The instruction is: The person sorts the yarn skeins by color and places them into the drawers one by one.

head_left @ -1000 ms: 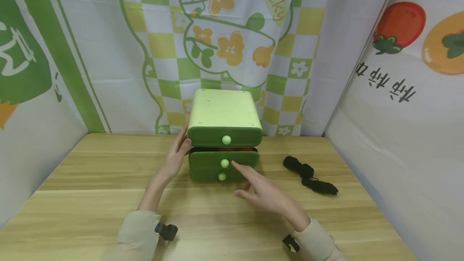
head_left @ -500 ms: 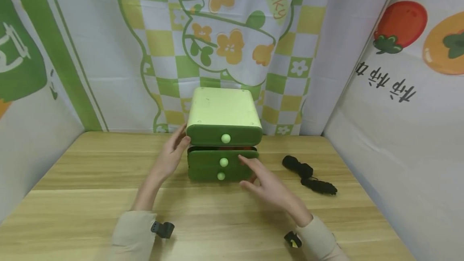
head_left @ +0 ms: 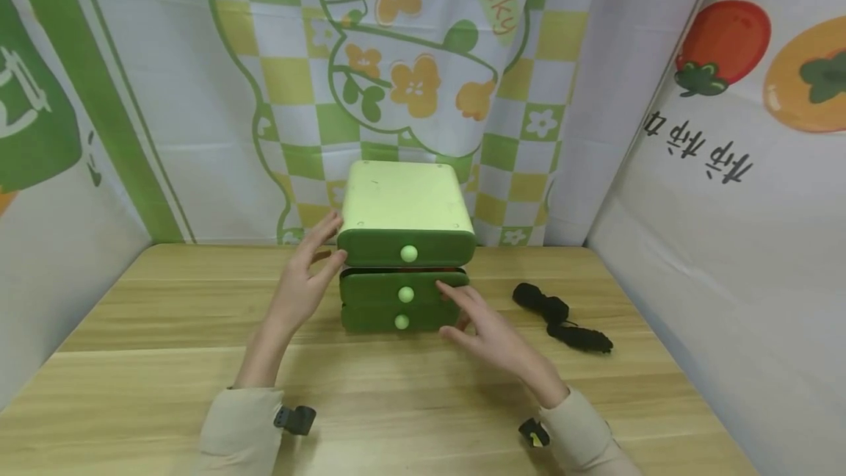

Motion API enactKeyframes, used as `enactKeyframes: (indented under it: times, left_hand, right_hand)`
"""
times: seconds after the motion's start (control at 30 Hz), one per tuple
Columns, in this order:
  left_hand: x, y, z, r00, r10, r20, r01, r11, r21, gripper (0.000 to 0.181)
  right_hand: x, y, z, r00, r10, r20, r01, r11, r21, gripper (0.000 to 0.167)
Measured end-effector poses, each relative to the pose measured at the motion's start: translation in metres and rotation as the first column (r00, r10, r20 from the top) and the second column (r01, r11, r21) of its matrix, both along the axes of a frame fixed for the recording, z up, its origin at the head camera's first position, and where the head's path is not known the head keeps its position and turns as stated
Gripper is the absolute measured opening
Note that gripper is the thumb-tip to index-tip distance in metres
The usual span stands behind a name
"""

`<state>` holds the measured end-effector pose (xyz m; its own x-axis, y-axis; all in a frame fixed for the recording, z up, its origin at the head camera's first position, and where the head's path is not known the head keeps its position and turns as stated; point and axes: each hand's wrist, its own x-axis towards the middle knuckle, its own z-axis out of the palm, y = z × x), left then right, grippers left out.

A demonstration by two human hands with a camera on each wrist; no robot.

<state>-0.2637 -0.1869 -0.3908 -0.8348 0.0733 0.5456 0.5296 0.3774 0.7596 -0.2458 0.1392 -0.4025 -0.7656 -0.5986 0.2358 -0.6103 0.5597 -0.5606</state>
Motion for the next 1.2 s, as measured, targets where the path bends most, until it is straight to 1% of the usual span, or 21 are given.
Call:
enactKeyframes:
  times: [0.17, 0.27, 0.37, 0.57, 0.77, 1.0, 1.07, 1.2]
  left_hand:
    - [0.0030, 0.0013, 0.0048, 0.999, 0.012, -0.034, -0.014, 0.998, -0.063, 0.053]
    - [0.0039, 0.0014, 0.0065, 0.999, 0.013, -0.043, -0.017, 0.996, -0.084, 0.052]
    - [0.0045, 0.0012, 0.0074, 0.999, 0.003, -0.041, -0.007, 0.997, -0.078, 0.051]
    - [0.0045, 0.0000, 0.0066, 0.999, -0.016, -0.031, 0.014, 0.998, -0.065, 0.053]
    - [0.0045, 0.0006, 0.0068, 1.000, 0.004, -0.028, -0.006, 0.997, -0.079, 0.052]
    - [0.0049, 0.0020, 0.0078, 0.999, 0.016, -0.049, -0.020, 0.997, -0.077, 0.051]
    - [0.0054, 0.0020, 0.0085, 0.998, 0.023, -0.050, -0.027, 0.996, -0.082, 0.051]
    - [0.0050, 0.0017, 0.0085, 0.999, 0.017, -0.039, -0.020, 0.996, -0.083, 0.057]
  right_hand:
    - [-0.0005, 0.0002, 0.0001, 1.000, 0.000, 0.003, 0.000, 1.000, -0.001, 0.072]
    - [-0.0012, 0.0003, -0.0004, 1.000, -0.003, 0.017, 0.003, 1.000, -0.003, 0.072]
    - [-0.0022, 0.0005, -0.0014, 1.000, -0.011, 0.026, 0.011, 1.000, 0.000, 0.073]
    - [-0.0032, 0.0010, -0.0031, 1.000, -0.010, 0.008, 0.010, 1.000, 0.008, 0.074]
    - [-0.0041, 0.0019, -0.0050, 1.000, -0.011, 0.004, 0.011, 1.000, 0.005, 0.074]
    - [-0.0034, 0.0003, -0.0036, 1.000, -0.020, 0.007, 0.020, 1.000, 0.012, 0.075]
    - [-0.0032, -0.0009, -0.0038, 1.000, -0.022, 0.019, 0.022, 1.000, 0.018, 0.076]
    - [-0.0037, -0.0037, -0.0063, 0.998, -0.031, 0.053, 0.031, 0.999, 0.017, 0.081]
